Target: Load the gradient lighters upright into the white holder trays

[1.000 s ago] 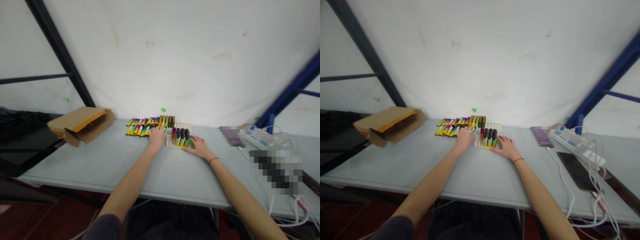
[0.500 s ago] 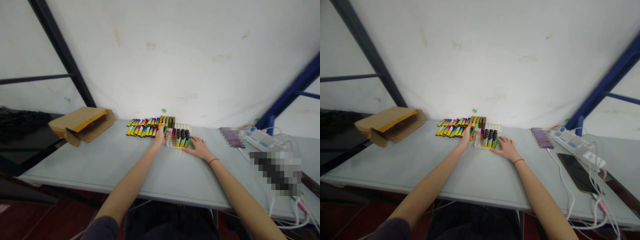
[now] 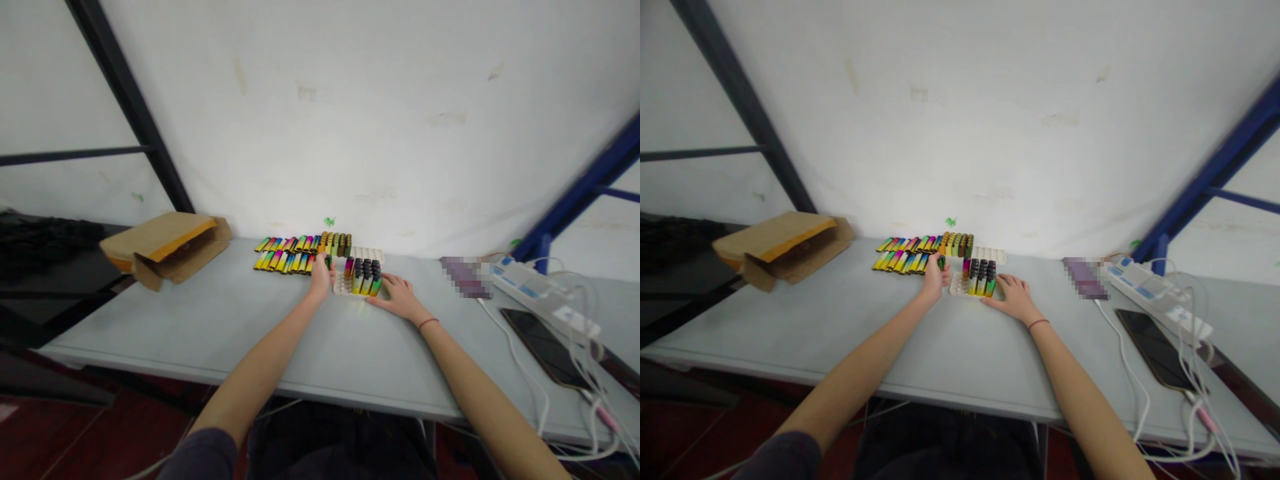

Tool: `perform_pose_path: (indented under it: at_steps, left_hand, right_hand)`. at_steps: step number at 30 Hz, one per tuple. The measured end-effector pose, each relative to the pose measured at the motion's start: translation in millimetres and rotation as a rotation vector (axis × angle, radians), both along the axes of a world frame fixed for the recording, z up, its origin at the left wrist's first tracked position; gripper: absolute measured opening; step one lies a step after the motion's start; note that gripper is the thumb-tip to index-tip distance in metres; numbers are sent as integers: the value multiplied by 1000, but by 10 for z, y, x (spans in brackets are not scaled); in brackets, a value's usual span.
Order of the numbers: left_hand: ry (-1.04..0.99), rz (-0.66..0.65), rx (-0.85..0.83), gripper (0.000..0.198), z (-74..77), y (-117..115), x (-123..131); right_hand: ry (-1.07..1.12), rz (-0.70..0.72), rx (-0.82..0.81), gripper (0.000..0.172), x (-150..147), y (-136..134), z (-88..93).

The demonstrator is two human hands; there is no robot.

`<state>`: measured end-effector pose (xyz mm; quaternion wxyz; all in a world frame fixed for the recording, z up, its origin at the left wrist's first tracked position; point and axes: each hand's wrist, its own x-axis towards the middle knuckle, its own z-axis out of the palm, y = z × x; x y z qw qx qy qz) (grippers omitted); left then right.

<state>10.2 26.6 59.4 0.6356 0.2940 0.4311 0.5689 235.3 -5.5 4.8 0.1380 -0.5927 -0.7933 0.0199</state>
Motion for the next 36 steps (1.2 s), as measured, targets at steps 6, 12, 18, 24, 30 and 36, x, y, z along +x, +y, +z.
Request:
perform_pose_path:
  at_steps: [6, 12, 18, 24, 30, 36]
  left_hand:
    - [-82, 57, -9, 41, 27, -37, 10]
    - [-59, 53, 7, 46, 0, -40, -8]
    - [-16, 43, 16, 42, 16, -16, -12]
    - [-1, 48, 63, 40, -17, 6, -30]
    - [238, 65, 218, 31, -157, 102, -114]
    - [840, 89, 783, 19, -297, 199, -253]
  right_hand:
    - [7, 8, -8, 76, -11, -16, 28]
    - [12, 9, -6, 73, -20, -35, 54]
    - [18, 4, 1, 74, -9, -24, 27]
    - [17, 5, -3, 72, -17, -32, 45]
    - [11, 3, -10, 71, -37, -60, 90]
    - [7, 8, -4, 71, -37, -64, 88]
